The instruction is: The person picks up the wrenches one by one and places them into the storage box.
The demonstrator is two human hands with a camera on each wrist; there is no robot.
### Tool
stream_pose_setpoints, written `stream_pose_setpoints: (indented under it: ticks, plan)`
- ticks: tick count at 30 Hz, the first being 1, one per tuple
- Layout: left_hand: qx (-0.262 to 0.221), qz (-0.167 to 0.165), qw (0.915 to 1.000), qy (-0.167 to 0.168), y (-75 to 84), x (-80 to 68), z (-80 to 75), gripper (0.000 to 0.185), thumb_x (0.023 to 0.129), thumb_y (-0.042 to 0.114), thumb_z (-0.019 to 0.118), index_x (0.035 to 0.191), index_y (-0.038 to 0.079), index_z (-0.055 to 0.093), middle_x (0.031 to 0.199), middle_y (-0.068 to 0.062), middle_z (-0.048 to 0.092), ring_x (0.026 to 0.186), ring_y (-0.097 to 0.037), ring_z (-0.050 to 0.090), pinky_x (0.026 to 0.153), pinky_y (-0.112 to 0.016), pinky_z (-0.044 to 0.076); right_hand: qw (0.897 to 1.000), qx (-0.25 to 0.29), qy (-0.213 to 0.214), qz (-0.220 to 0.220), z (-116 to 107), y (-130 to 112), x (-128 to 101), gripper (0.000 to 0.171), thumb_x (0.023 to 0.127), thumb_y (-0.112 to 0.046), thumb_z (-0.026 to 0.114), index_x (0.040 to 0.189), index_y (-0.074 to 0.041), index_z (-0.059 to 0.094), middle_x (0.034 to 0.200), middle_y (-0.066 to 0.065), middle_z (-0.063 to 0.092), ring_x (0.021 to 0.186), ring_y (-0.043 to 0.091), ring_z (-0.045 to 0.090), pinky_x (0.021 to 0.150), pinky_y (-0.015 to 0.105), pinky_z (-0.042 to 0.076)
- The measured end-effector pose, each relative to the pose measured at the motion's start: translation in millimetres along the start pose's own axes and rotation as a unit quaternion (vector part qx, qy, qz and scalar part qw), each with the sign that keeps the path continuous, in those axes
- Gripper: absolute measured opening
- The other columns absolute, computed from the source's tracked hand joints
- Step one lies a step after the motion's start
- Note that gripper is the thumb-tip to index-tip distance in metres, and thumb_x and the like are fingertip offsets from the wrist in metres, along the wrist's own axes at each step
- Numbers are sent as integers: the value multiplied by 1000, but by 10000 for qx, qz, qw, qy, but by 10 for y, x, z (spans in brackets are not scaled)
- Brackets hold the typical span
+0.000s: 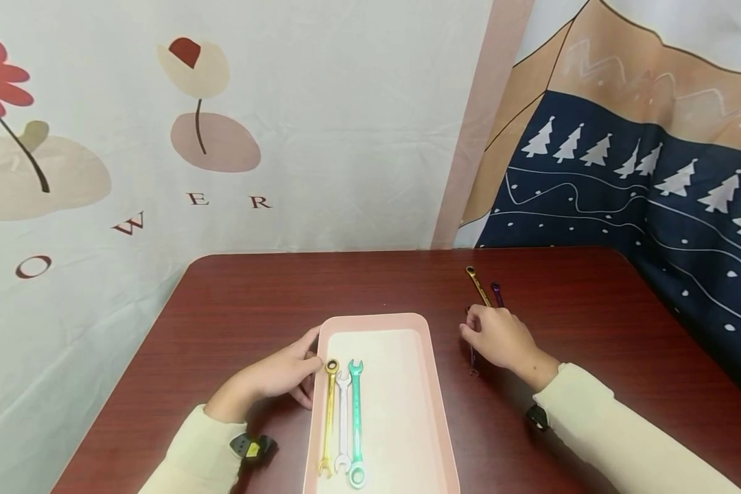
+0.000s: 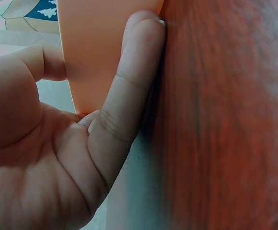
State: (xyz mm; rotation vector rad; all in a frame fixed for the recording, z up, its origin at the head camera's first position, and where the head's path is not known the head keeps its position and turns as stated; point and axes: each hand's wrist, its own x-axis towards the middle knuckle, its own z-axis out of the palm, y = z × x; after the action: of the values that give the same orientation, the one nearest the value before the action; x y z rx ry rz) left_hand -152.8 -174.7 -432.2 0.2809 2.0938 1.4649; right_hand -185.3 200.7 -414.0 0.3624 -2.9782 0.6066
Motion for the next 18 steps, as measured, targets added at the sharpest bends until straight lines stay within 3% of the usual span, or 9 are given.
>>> stream_pose_setpoints:
  ticks: [18]
  plan:
    - [5,-6,10000,-8,-8,3,-9,75,98,9,42,161,22,3,101,-21,55,62,-23,66,58,-48,64,9957,-163,-761,499,47,135,51,30,95,-31,63,73,-12,54,60,1,49,54,15,47,43,25,32]
